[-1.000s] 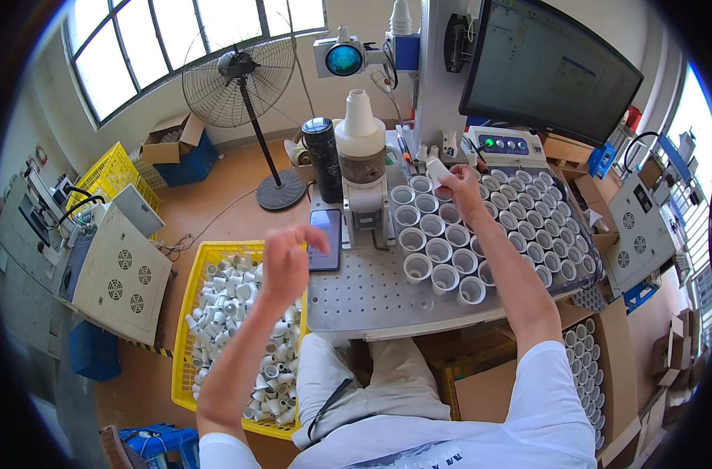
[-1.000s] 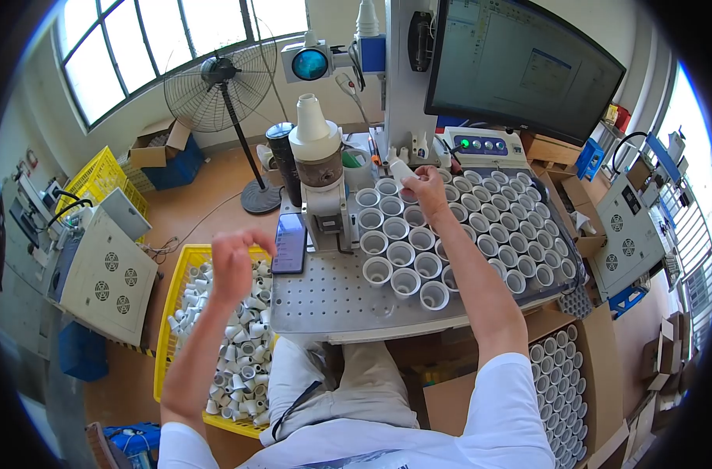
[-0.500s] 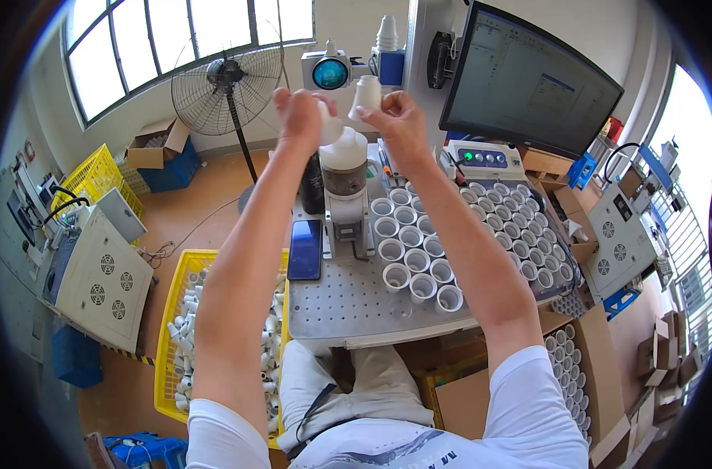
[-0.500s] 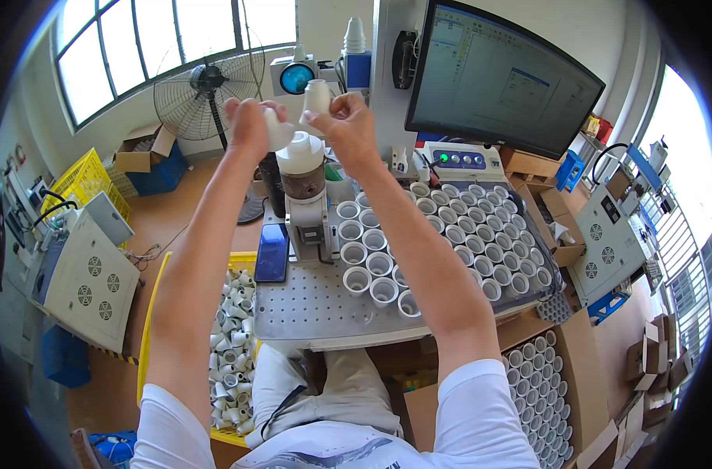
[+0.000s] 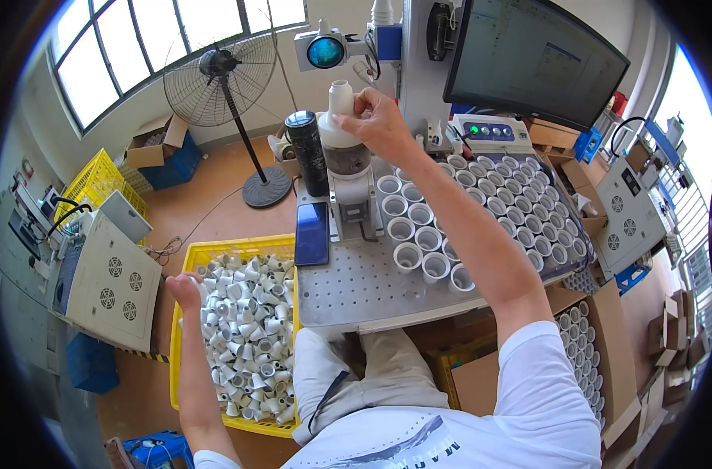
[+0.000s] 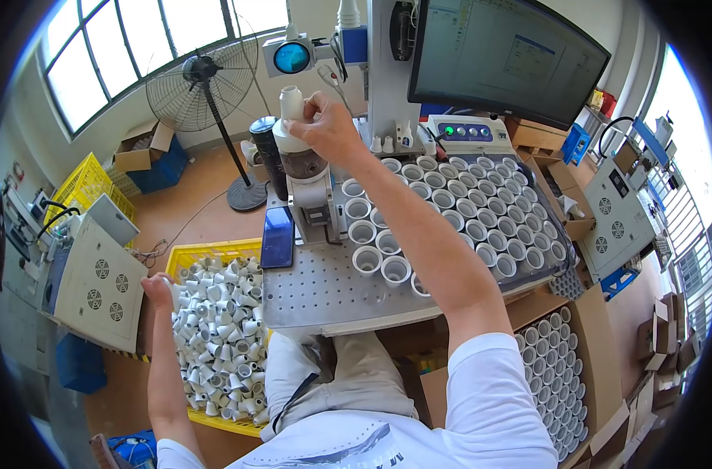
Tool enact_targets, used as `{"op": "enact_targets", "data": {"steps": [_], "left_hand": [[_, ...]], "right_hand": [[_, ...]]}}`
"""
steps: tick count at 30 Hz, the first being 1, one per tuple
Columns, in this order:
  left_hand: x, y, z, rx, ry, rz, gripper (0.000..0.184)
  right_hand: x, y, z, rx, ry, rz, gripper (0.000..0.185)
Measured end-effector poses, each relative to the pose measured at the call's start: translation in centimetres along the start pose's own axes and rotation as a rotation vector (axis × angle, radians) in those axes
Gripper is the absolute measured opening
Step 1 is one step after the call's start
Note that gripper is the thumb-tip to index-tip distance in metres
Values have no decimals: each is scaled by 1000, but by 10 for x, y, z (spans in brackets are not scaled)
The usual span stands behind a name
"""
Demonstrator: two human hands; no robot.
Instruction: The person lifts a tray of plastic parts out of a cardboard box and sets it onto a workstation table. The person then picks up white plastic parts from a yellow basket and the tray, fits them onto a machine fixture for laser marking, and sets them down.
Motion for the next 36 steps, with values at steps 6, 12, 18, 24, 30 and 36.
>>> {"op": "enact_targets", "data": {"steps": [6,12,18,24,30,36], "left_hand": [[53,-34,-52,-315,-69,-33,29],[59,-19,-23,-269,-294,-46,22],[86,59,146,44,32,-194,23],[145,105,280,304,147,-466,14],[152,112,286,444,6,-564,13],[152,115,287,427,39,-551,15]], "right_hand": [[1,-69,35,-58,13,58,32],[38,-50,101,598,171,-354,34],[54,-6,121,941,194,-544,44],[52,-9,127,994,112,-578,42],[46,-56,135,361,189,-123,44],[74,-73,178,-132,384,104,36]]}}
Point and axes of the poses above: each hand's wrist, its own x-axis away from the middle knuckle, its own y-axis out of the palm, z = x × y, the point moved 2 cm from there along -x, towards the middle knuckle, and after that the axes turned 2 degrees about -z, right-handed, at the moved point
